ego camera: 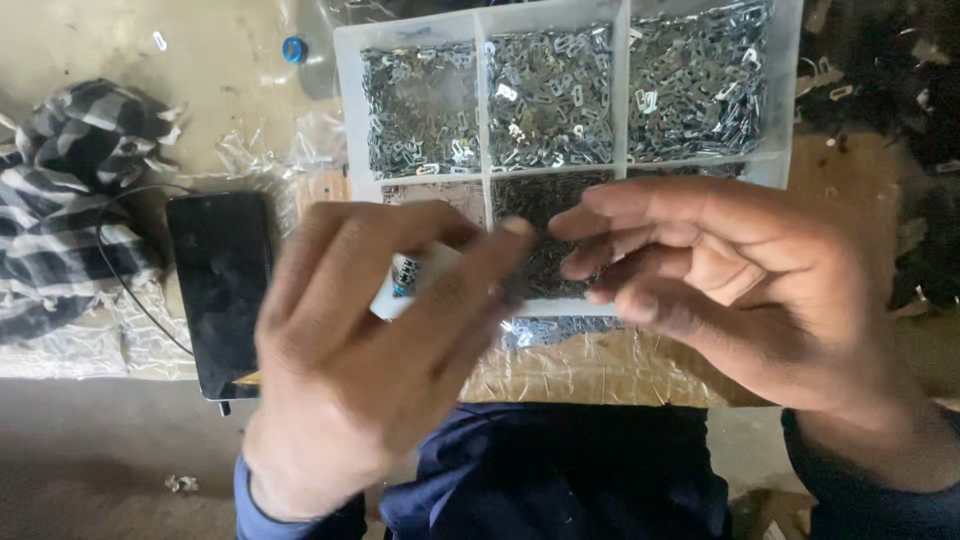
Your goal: The person sits at a workbench and assembles a small blue-capped component, repeatedly picking tiny metal staples from a compartment box and inserting them one at a time into the component, occasionally repositioning the part and reaching into different compartments for more pieces.
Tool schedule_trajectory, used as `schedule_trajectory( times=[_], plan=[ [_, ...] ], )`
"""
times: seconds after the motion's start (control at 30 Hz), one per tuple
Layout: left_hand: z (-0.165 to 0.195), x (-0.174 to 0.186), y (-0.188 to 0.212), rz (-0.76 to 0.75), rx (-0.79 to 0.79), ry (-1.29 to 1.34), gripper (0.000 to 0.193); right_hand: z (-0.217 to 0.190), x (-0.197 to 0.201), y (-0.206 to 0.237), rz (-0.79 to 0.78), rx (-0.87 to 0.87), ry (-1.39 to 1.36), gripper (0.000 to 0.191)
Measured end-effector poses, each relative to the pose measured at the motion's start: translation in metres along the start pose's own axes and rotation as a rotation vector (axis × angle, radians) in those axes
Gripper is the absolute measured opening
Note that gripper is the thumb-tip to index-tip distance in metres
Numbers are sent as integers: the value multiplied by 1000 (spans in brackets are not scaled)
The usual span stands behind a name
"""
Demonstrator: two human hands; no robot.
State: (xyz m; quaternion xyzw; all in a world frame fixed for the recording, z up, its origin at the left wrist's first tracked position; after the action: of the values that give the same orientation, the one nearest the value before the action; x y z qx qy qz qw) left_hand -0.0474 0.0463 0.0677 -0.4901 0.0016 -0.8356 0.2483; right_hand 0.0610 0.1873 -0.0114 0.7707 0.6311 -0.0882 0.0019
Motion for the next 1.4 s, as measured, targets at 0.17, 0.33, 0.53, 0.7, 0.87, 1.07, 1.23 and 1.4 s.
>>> schedule_trajectory(
  times=[0.17,0.33,0.53,0.7,0.87,1.07,1.23,1.4],
  plan=[
    [9,-16,8,25,-19,56,24,-3,10,-4,98,-25,274,23],
    [-9,-37,9,-148,40,-207,12,0,16,0,226,-95,106,26],
    [-19,-55,15,-31,-39,-216,15,1,9,0,171,-118,167,27],
    [-27,-47,20,41,88,173,13,-7,6,-2,166,-48,272,27],
    [-19,-44,15,117,94,263,17,-13,1,-1,130,8,325,35],
    [-15,-59,7,-6,68,-53,19,-11,5,0,184,-90,291,39],
    [-17,-54,8,31,72,184,15,-12,5,2,180,-99,327,40],
    [-19,-45,12,101,105,354,18,-8,4,8,150,-110,271,38]
  ],
)
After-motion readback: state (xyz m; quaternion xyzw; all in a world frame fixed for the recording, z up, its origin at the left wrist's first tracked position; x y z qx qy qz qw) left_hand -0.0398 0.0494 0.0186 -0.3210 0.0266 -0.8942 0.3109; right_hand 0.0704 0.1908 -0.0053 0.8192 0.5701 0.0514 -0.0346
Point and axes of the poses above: each hand's wrist, its own y-axis away from the middle knuckle, its own x-axis out of the back of the hand, z = x × y, the point moved 6 cm from there along -y, towards the middle knuckle, and after that the axes turned 4 degrees about x, right-handed, at the moved point
